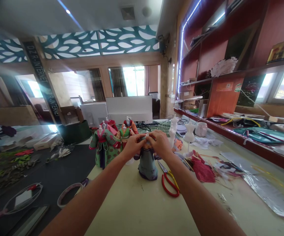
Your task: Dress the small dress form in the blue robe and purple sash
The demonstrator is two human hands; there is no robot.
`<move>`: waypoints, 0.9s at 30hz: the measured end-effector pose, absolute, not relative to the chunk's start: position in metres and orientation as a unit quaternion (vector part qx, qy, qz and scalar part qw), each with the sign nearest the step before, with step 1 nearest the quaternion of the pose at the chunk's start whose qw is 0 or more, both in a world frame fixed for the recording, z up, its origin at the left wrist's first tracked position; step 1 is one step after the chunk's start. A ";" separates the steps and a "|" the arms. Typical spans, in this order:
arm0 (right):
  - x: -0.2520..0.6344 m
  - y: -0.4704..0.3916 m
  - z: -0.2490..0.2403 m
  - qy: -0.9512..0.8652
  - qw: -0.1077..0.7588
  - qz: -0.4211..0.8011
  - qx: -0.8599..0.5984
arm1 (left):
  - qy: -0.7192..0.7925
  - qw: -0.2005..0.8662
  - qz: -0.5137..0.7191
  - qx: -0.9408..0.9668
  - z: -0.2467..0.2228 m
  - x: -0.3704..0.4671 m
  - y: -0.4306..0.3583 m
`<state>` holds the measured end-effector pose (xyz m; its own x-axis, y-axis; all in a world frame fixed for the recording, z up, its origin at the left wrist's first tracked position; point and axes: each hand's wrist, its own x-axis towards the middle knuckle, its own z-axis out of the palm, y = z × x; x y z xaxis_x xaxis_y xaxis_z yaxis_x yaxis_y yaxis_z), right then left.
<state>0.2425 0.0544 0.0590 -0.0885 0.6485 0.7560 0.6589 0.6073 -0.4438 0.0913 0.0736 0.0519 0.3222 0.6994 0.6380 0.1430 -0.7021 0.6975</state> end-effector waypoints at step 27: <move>0.238 0.046 0.066 -0.768 0.485 0.022 -0.417 | 0.254 0.347 0.497 0.753 0.050 0.083 0.061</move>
